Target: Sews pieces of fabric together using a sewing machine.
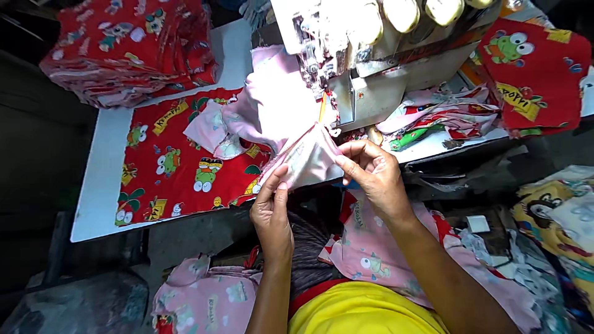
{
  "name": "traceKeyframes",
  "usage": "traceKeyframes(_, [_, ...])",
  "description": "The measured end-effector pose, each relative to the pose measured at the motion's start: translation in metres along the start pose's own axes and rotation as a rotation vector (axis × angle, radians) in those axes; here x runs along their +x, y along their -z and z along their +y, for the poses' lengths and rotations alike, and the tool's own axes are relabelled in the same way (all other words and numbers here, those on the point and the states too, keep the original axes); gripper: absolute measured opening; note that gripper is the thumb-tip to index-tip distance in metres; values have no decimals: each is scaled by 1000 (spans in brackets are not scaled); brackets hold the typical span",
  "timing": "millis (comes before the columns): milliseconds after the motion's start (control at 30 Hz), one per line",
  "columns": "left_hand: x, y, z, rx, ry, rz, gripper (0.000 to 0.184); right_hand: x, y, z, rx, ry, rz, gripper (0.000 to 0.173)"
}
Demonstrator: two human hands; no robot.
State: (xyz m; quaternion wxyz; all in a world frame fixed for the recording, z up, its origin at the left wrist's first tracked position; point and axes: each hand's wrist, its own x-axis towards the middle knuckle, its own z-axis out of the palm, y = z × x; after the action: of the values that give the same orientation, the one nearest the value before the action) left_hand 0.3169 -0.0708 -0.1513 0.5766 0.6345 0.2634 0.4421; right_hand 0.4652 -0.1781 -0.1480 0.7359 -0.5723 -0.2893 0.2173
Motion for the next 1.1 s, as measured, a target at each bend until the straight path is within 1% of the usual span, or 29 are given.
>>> traceKeyframes(67, [-1, -3, 0, -11, -18, 40, 28, 2, 1, 0, -38, 32, -2, 14])
traceKeyframes(133, [-1, -5, 0, -31, -32, 64, 27, 3, 0, -3, 49, 23, -28, 14])
traceKeyframes(200, [-1, -5, 0, -61, -27, 94, 26, 2, -1, -5, 183, -24, -70, 18])
traceKeyframes(300, [0, -6, 1, -75, -9, 91, 26, -1, -7, -9, 252, -48, -107, 28])
traceKeyframes(333, [0, -8, 1, -83, -5, 83, 26, -4, -11, -10, 248, -38, -121, 26])
traceKeyframes(400, [-1, -10, 0, -99, 9, 78, 27, -9, -21, -12, 249, -16, -149, 16])
traceKeyframes(467, [0, -13, 0, -116, 19, 92, 28, -12, -27, -11, 259, -20, -181, 12])
traceKeyframes(533, [1, -14, 1, -142, 17, 108, 28, -12, -27, -5, 226, -28, -155, 12])
traceKeyframes(600, [1, -13, 2, -158, 8, 115, 30, -9, -23, 1, 179, -54, -88, 12])
traceKeyframes(667, [2, -13, 4, -129, 6, 110, 35, -4, -18, 7, 184, -94, -51, 20])
traceKeyframes(733, [3, -13, 9, -91, 14, 87, 45, 1, -14, 7, 225, -184, -57, 29])
traceKeyframes(767, [4, -13, 12, -88, 21, 67, 50, 4, -13, 5, 261, -256, -87, 30])
traceKeyframes(867, [5, -9, 23, -119, 71, -9, 55, 9, -12, 3, 436, -464, -228, 24])
traceKeyframes(900, [5, -6, 25, -121, 95, -30, 55, 11, -11, 6, 531, -508, -289, 30])
traceKeyframes(933, [5, -4, 27, -117, 115, -44, 57, 12, -11, 8, 615, -533, -330, 41])
traceKeyframes(967, [5, -2, 28, -108, 127, -55, 58, 14, -11, 10, 684, -553, -342, 52])
traceKeyframes(1000, [6, 0, 28, -96, 133, -70, 59, 15, -12, 10, 729, -557, -336, 59])
traceKeyframes(1033, [6, 2, 29, -87, 138, -89, 60, 16, -13, 9, 744, -538, -323, 60])
traceKeyframes(1067, [6, 3, 29, -74, 143, -109, 61, 17, -14, 7, 734, -500, -298, 53])
traceKeyframes(1100, [7, 5, 29, -56, 143, -122, 61, 17, -15, 4, 701, -451, -264, 40])
